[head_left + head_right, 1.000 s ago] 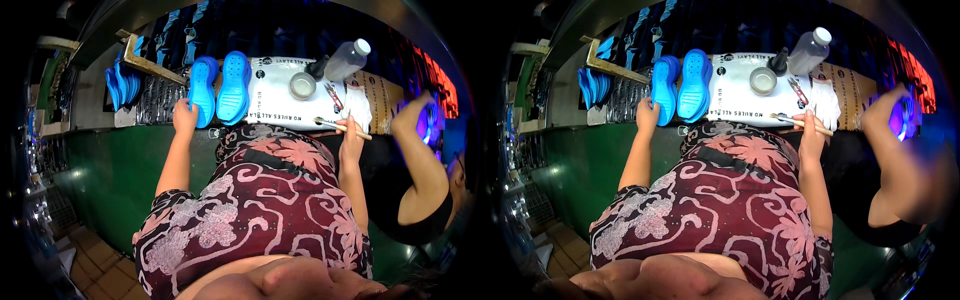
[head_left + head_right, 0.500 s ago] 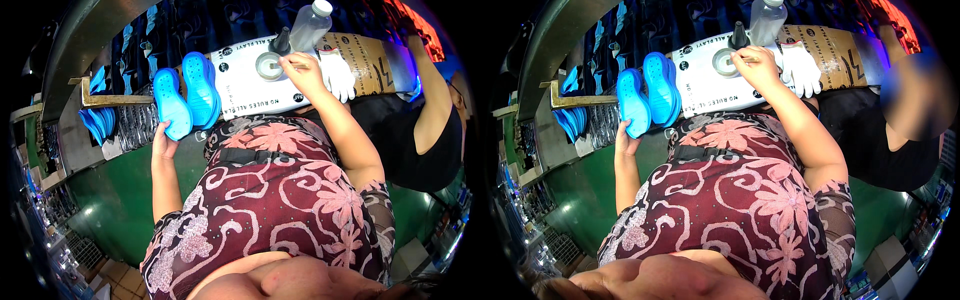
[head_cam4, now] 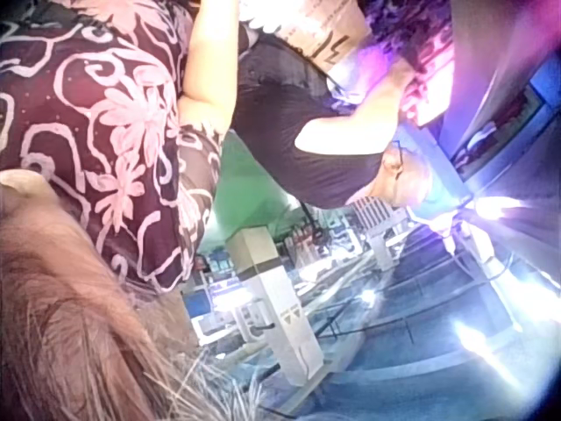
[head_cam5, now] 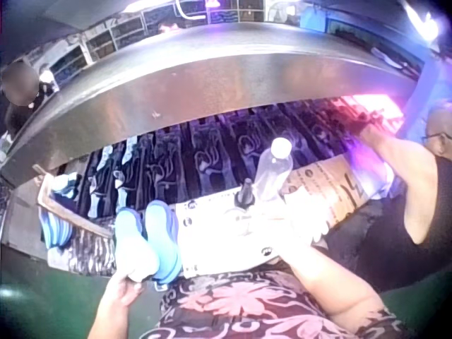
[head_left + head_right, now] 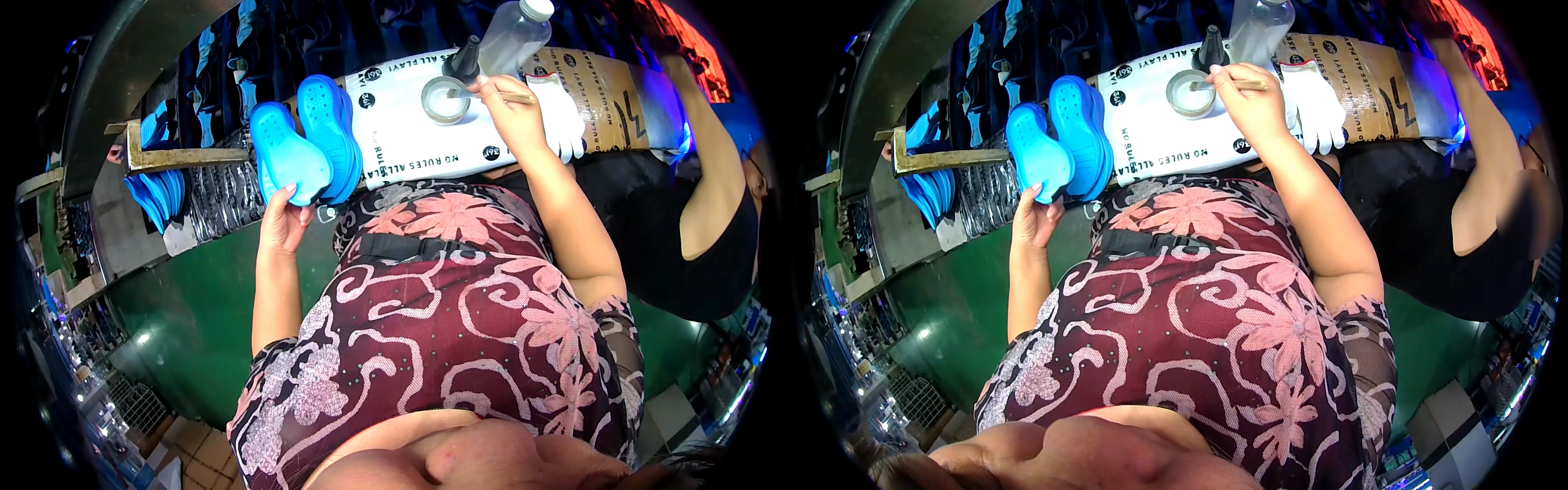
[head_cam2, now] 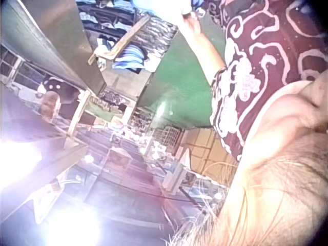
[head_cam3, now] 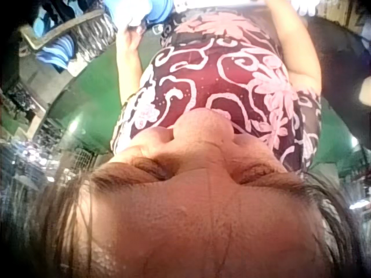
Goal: The person uses a brush to apply a liquid substance from a container onto the interior surfaces of blue footwear components.
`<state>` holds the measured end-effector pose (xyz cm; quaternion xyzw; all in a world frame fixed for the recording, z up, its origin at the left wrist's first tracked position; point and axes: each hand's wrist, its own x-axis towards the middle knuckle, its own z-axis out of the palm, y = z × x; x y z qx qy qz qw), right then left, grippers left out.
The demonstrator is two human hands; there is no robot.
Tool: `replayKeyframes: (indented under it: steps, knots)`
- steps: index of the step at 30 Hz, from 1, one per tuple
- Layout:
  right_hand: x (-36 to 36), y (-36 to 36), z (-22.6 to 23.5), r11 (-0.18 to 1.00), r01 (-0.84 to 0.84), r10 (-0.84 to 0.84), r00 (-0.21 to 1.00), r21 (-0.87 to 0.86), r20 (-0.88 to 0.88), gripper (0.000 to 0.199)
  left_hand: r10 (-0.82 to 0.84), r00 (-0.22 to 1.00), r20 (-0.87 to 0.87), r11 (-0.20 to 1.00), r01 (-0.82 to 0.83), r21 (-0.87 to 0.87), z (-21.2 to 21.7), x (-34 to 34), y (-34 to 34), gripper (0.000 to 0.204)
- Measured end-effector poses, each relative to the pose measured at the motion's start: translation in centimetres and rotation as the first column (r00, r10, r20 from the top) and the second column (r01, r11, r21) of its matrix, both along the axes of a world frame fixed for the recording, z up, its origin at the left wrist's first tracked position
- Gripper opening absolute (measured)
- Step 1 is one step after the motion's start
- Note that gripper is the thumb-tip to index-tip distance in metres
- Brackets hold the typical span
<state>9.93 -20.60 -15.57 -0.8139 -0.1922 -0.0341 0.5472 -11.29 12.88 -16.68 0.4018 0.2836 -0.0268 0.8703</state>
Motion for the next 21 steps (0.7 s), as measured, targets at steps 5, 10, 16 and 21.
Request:
replayKeyframes:
  steps: [5, 10, 16, 21]
  knots:
    - [-0.9, -0.4, 0.7, 0.948, 0.156, -0.054, 0.939, 0.279, -0.339, 0.037, -0.002, 0.996, 0.087, 0.925, -0.031, 0.38, 3.2, 2.5, -5.1, 0.042]
    - [-1.9, -1.3, 2.7, 0.724, 0.348, -0.028, 0.878, 0.595, -0.478, 0.038, -0.097, 0.965, 0.244, 0.752, -0.09, 0.653, 4.2, 5.4, -8.3, 0.033]
    - [-6.6, -0.9, 7.4, 0.913, 0.055, 0.07, 0.956, 0.405, -0.286, 0.04, -0.169, 0.928, 0.331, 0.544, -0.192, 0.817, 6.0, 7.1, -11.1, 0.034]
    - [-7.6, 0.0, 8.9, 0.967, -0.226, 0.193, 0.949, 0.114, 0.249, 0.026, -0.276, 0.878, 0.392, 0.365, -0.281, 0.887, 5.7, 7.3, -11.9, 0.029]
